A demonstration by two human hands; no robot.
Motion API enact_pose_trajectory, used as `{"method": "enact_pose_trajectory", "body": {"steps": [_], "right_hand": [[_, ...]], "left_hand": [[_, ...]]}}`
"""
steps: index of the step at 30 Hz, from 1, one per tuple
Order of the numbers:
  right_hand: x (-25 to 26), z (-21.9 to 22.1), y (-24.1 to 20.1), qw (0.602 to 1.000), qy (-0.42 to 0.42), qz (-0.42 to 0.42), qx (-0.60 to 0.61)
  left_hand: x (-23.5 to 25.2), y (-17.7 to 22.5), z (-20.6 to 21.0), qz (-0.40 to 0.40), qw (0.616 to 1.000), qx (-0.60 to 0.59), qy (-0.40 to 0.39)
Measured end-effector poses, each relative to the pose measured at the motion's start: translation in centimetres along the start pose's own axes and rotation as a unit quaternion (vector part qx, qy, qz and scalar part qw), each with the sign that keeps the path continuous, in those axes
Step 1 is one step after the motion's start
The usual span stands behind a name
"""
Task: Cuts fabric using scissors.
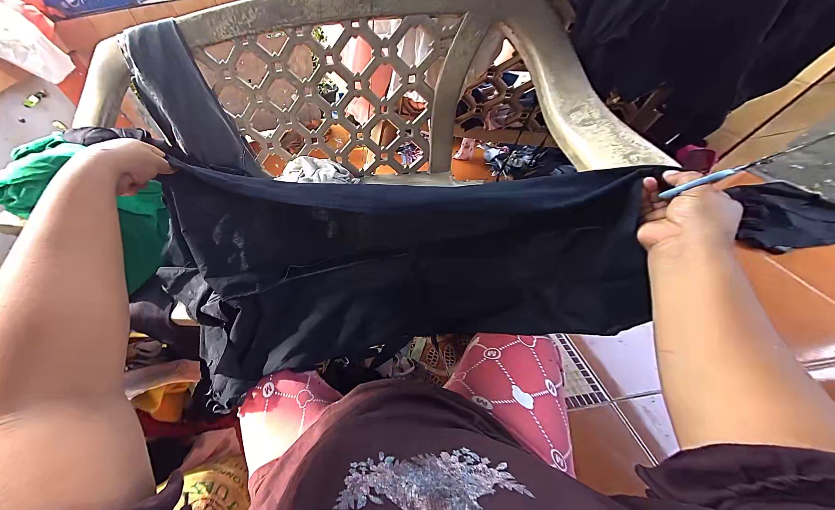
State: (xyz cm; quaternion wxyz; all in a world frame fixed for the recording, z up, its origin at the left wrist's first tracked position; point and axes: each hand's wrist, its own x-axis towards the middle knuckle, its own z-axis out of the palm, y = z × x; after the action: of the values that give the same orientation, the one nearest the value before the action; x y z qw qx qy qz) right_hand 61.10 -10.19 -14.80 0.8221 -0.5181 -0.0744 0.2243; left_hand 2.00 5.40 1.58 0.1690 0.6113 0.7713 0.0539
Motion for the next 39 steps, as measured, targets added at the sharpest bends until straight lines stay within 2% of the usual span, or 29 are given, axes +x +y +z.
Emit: {"method": "enact_pose_trajectory", "body": {"steps": [2, 4, 5, 9, 11, 12, 13, 15, 17, 18, 20, 22, 25, 26, 28, 31, 32, 35, 37, 39], "right_hand": [[-0.4, -0.2, -0.1, 0.999, 0.002, -0.005, -0.033], [-0.5, -0.3, 0.0, 0.998, -0.013, -0.011, -0.06], [-0.5, -0.2, 0.1, 0.997, -0.022, -0.011, -0.078], [-0.4, 0.8, 1.2, 0.989, -0.034, -0.004, -0.144], [-0.3, 1.2, 1.7, 0.988, -0.023, -0.015, -0.15], [-0.4, 1.3, 1.9, 0.987, -0.024, -0.02, -0.156], [-0.7, 1.4, 2.1, 0.986, -0.026, -0.025, -0.165], [-1.2, 1.4, 2.4, 0.98, -0.04, -0.029, -0.193], [-1.8, 1.2, 2.8, 0.967, -0.058, -0.028, -0.246], [-2.0, 1.1, 2.9, 0.956, -0.068, -0.026, -0.285], [-2.4, 0.7, 3.4, 0.926, -0.09, -0.03, -0.364], [-2.5, 0.2, 4.0, 0.896, -0.11, -0.048, -0.428], [-2.5, -0.4, 4.3, 0.879, -0.117, -0.073, -0.456], [-2.4, -0.6, 4.2, 0.88, -0.115, -0.081, -0.453], [-2.1, -1.3, 4.0, 0.883, -0.108, -0.096, -0.446], [-1.6, -2.5, 3.8, 0.895, -0.106, -0.107, -0.421], [-1.5, -2.7, 3.9, 0.9, -0.105, -0.106, -0.409], [-2.0, -2.6, 4.4, 0.916, -0.107, -0.098, -0.374], [-2.6, -2.2, 4.8, 0.921, -0.115, -0.095, -0.36], [-3.2, -1.8, 5.0, 0.924, -0.122, -0.095, -0.35]], "left_hand": [[0.1, -0.9, -0.5, 0.003, 0.993, -0.107, -0.049], [0.1, -1.5, -1.1, 0.005, 0.97, -0.222, -0.099], [0.3, -1.6, -1.2, 0.001, 0.959, -0.269, -0.093], [4.9, -2.2, 1.4, -0.041, 0.895, -0.441, 0.05], [7.1, -1.9, 4.3, -0.001, 0.839, -0.529, 0.127], [7.4, -1.4, 6.0, 0.034, 0.829, -0.54, 0.141], [7.3, -0.6, 7.7, 0.066, 0.838, -0.527, 0.126], [6.6, 1.5, 11.8, 0.099, 0.888, -0.441, 0.09], [5.4, 3.7, 16.4, 0.16, 0.944, -0.284, 0.053], [4.7, 4.8, 18.7, 0.202, 0.958, -0.202, 0.034], [2.2, 7.2, 23.1, 0.252, 0.964, -0.085, -0.018], [-1.4, 9.4, 26.7, 0.265, 0.962, -0.029, -0.058], [-5.8, 10.2, 30.2, 0.307, 0.949, 0.035, -0.062], [-6.7, 9.6, 30.7, 0.323, 0.945, 0.046, -0.036], [-7.4, 6.6, 30.7, 0.324, 0.943, 0.034, 0.063], [-6.0, -0.4, 28.7, 0.238, 0.943, 0.007, 0.232], [-5.5, -2.8, 27.7, 0.192, 0.945, -0.001, 0.263], [-4.9, -7.0, 24.6, 0.048, 0.969, -0.023, 0.241], [-4.4, -8.1, 23.2, 0.008, 0.979, -0.018, 0.203], [-4.2, -7.9, 21.4, 0.011, 0.992, 0.012, 0.121]]}}
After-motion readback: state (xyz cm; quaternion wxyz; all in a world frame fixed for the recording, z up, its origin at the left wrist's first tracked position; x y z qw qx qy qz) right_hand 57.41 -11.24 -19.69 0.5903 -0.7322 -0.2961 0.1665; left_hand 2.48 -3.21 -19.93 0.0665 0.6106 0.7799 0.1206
